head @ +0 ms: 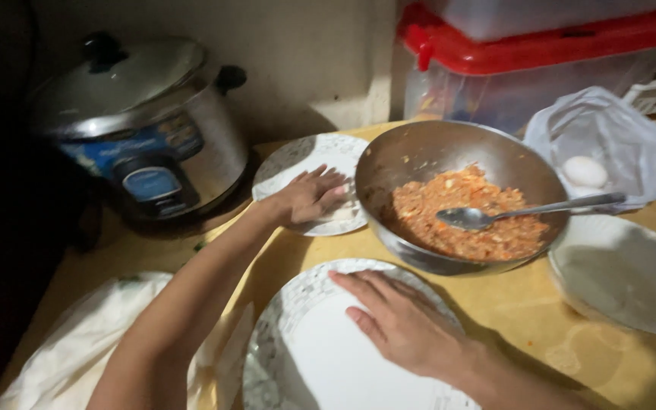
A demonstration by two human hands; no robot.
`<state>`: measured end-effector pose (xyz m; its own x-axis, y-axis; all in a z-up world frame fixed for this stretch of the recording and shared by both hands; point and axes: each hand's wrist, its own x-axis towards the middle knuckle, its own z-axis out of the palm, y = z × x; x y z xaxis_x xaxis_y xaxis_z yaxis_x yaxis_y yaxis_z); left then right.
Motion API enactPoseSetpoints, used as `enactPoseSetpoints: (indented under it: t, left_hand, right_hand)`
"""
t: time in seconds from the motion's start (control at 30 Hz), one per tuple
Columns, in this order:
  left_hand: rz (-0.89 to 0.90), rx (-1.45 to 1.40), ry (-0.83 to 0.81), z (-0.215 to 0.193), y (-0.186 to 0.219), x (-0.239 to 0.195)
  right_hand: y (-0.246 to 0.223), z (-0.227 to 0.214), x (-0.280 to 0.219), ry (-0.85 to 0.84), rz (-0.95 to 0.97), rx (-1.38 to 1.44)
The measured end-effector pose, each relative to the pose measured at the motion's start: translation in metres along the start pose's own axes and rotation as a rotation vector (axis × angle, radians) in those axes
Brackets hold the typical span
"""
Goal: The person is preparing spring rolls by scooping meat filling onto thin wrappers and rolling them tightly.
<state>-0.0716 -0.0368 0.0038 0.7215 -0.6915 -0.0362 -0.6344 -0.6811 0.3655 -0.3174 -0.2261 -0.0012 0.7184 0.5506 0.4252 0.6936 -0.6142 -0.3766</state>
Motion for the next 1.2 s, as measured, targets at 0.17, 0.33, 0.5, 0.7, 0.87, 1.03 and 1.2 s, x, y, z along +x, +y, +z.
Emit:
enactPoseSetpoints:
  t: [0.17,0.33,0.5,0.7,0.87,1.03,1.2]
  left_hand:
    - [0.027,0.108,0.051,-0.048,0.023,-0.066]
    - [-0.029,0.255,-0.289,-0.072,0.012,-0.213]
    - [-0.537,0.296,-0.439,-0.049,-0.003,-0.323]
    - [-0.574,0.052,-0.054,-0.018,-0.002,-0.369]
    - [-0.468,-0.163,0.415,-0.034,-0.032,-0.377]
    - [-0.499,-0.940,0.596,-0.086,0.046,-0.340]
    - [-0.213,-1.341,0.370,-0.087,0.105,-0.283]
  right_hand:
    - [0.008,0.006,-0.001,0.019,0.021,-0.034]
    - [0.004,0.005,0.000,0.074,0.000,-0.017]
    - [0.010,0.013,-0.002,0.095,-0.039,0.014]
    - [0.004,0.010,0.001,0.099,0.039,0.086]
    - [-0.020,-0.006,0.005,0.176,0.040,0.157]
    - [-0.039,-0.020,0.018,0.083,0.158,0.496]
    - [-0.028,-0.002,0.039,-0.061,-0.010,1.641]
